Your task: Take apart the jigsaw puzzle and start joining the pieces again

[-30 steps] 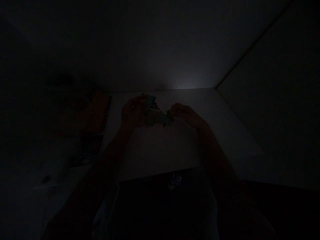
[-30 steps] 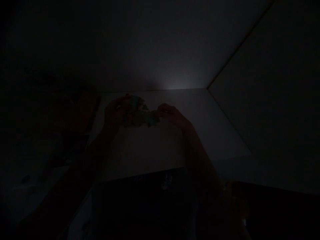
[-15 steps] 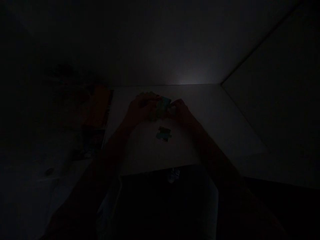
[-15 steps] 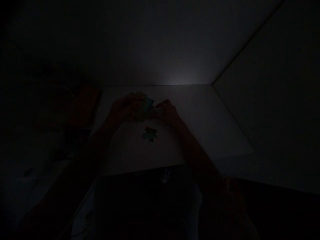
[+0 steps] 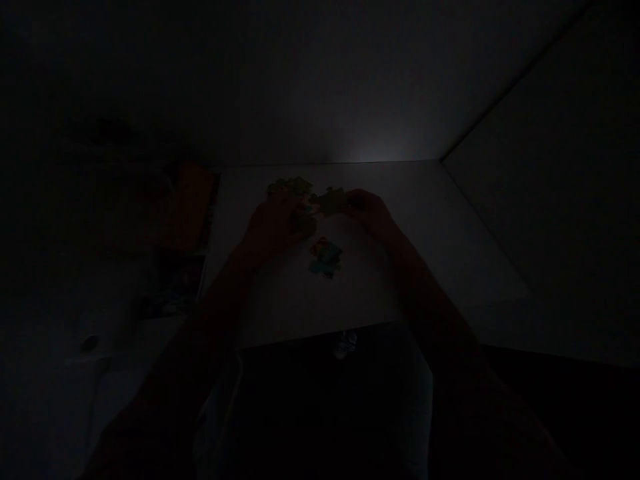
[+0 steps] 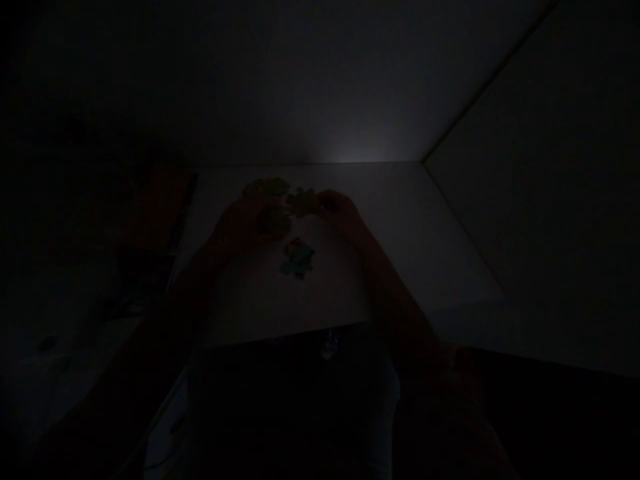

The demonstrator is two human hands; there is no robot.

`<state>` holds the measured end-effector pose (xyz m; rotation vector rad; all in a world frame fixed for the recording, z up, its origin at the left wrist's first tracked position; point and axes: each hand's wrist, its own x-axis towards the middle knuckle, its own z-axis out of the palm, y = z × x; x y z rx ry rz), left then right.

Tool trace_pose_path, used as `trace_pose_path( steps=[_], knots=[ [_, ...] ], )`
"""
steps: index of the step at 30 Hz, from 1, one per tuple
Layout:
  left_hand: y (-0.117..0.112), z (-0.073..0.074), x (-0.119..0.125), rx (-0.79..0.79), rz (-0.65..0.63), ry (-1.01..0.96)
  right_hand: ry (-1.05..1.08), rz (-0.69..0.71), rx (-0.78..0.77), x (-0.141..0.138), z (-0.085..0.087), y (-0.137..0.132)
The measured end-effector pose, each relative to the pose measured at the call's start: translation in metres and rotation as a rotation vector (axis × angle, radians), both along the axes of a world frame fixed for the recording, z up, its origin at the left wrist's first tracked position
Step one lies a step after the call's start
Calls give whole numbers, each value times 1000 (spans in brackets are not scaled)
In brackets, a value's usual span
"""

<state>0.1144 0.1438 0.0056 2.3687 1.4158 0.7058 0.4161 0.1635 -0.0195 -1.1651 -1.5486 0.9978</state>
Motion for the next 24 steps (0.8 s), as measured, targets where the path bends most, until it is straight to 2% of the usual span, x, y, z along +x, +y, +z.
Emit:
trace_pose_path(
  steps=[2,4,9,13,16,20,24],
  knots=[
    [1,-5,-1,22,-25,68,51,-7,21,1,7,-3],
    [1,-9,-1,31,-19,97,14,42,42,3,14,-9],
    [3,-16,1,41,26,71,-200,385,-15,18,23,-19],
    [4,-13,0,13,37,34,-264,392,-13,26,19,-17],
    [5,-8,-2,17,54,-32,-260,387,-26,21,12,-15],
    [10,-4,-3,33,80,-276,-294,219,-7,8,2,-16],
    [15,2,-2,-99,123,-678,-379,255,57,3,0,-16]
  ],
)
